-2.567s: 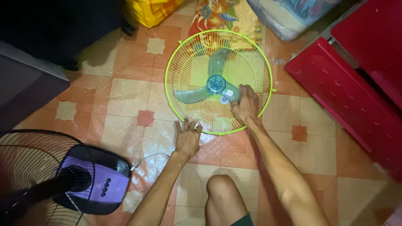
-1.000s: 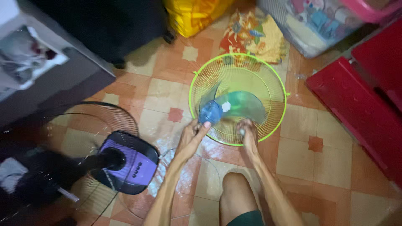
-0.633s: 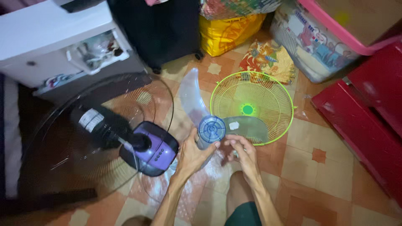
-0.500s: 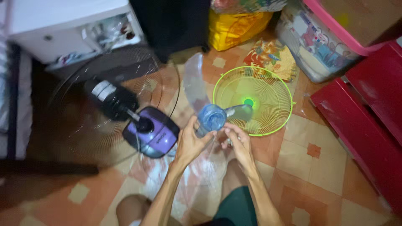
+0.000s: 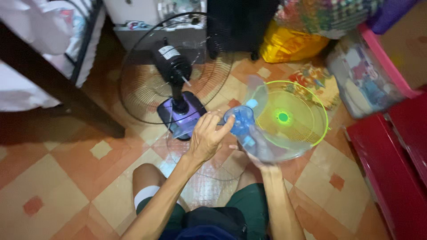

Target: The person disassembles a standing fan by removing the front grill and fan blades, then reassembles it by placing the blades back on the motor, securing them with a nut, and reattaching the front grill. The fan is then placed upright on the floor.

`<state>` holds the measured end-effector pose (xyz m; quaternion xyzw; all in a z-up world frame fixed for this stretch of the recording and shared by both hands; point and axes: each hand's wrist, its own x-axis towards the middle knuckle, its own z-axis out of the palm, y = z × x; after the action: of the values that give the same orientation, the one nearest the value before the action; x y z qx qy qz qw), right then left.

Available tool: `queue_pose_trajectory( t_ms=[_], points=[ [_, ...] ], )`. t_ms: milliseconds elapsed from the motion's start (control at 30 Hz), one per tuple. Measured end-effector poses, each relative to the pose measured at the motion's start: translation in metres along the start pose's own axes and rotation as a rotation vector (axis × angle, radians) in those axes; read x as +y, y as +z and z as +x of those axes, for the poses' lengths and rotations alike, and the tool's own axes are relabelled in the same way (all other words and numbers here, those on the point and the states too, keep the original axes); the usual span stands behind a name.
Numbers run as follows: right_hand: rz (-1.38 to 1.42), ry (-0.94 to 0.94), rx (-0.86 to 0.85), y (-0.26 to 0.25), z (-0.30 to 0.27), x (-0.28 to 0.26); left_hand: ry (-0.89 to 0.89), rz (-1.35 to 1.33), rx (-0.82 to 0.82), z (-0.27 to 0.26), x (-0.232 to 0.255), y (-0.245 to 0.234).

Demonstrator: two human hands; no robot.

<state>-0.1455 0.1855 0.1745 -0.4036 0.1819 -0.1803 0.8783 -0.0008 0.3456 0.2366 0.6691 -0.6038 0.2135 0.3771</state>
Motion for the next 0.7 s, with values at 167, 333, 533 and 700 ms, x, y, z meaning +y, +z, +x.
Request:
queue_pose_trajectory(
  t_ms=[167,333,533,700],
  points=[
    [-0.111,-0.069,-0.139,0.042,-0.007,-0.010,-0.237,-0.275,0.052,-0.027,0.004,-0.017],
    [-0.212,-0.163,-0.167,0.039,0.020,0.003,-0.746,-0.638,0.212,-0.034,-0.058,0.010],
    [-0.219,-0.058,0.050,0.020,0.062,0.043,-1.232,-0.927,0.021,-0.018,-0.186,0.036],
    [-0.154,0.024,0.040,0.030,0.109,0.055,-1.436,-1.121,-0.238,0.000,-0.233,0.053]
  ],
)
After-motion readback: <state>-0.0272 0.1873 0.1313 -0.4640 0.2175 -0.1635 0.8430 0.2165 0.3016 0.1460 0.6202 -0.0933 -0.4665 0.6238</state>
